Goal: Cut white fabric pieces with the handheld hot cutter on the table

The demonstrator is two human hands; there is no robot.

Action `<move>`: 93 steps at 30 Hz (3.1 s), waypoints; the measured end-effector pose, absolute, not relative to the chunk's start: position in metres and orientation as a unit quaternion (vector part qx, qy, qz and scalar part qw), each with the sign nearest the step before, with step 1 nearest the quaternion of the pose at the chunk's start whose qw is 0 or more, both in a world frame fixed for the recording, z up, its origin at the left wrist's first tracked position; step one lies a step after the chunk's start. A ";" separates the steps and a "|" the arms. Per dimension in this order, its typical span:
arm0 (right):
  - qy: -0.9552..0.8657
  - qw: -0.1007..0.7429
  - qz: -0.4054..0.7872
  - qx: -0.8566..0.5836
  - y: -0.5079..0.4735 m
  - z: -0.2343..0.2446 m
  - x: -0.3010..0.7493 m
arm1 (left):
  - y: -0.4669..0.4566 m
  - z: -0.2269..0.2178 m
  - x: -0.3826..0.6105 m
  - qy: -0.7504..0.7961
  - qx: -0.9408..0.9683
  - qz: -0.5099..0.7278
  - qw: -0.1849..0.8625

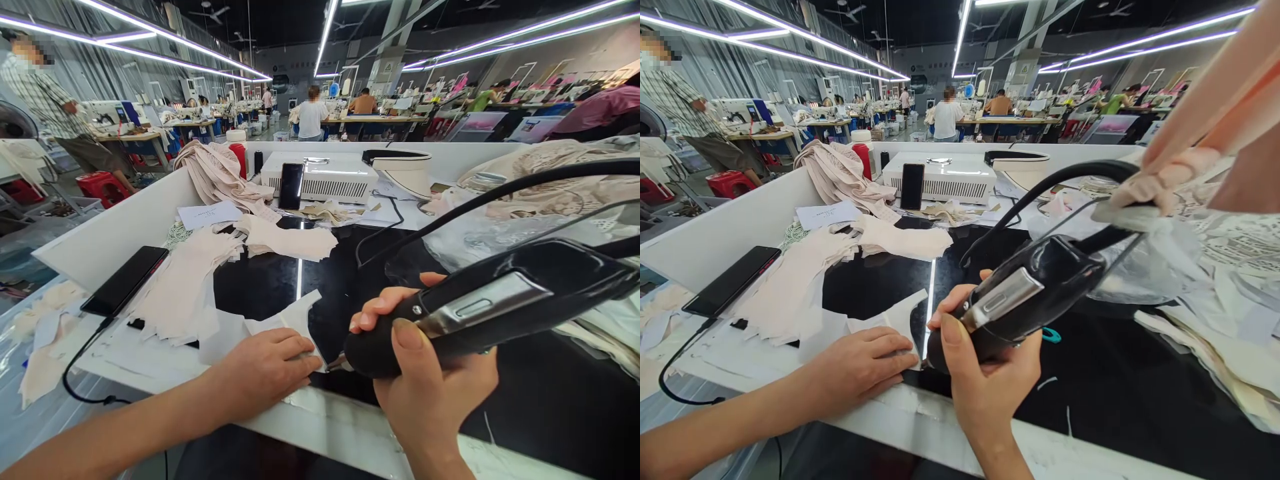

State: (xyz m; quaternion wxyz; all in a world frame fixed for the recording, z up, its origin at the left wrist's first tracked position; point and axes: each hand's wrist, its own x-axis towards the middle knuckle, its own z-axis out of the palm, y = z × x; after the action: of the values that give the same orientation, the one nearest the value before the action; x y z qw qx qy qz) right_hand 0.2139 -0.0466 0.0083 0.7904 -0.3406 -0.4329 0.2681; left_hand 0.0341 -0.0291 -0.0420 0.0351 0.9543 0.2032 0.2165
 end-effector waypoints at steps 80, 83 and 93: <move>-0.450 0.780 0.298 -0.318 -0.046 0.006 0.206 | 0.024 -0.043 -0.001 0.110 0.978 0.175 0.022; -0.447 0.780 0.291 -0.326 -0.045 0.005 0.206 | 0.025 -0.043 -0.002 0.078 0.979 0.190 -0.017; -0.457 0.776 0.269 -0.342 -0.047 0.007 0.204 | 0.029 -0.041 -0.004 0.083 0.989 0.119 -0.007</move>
State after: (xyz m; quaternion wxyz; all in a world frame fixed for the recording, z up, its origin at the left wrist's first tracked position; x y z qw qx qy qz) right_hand 0.2043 -0.0470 0.0068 0.7764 -0.3416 -0.4565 0.2686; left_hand -0.0039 0.0292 -0.0408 -0.0074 0.9894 0.0835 0.1188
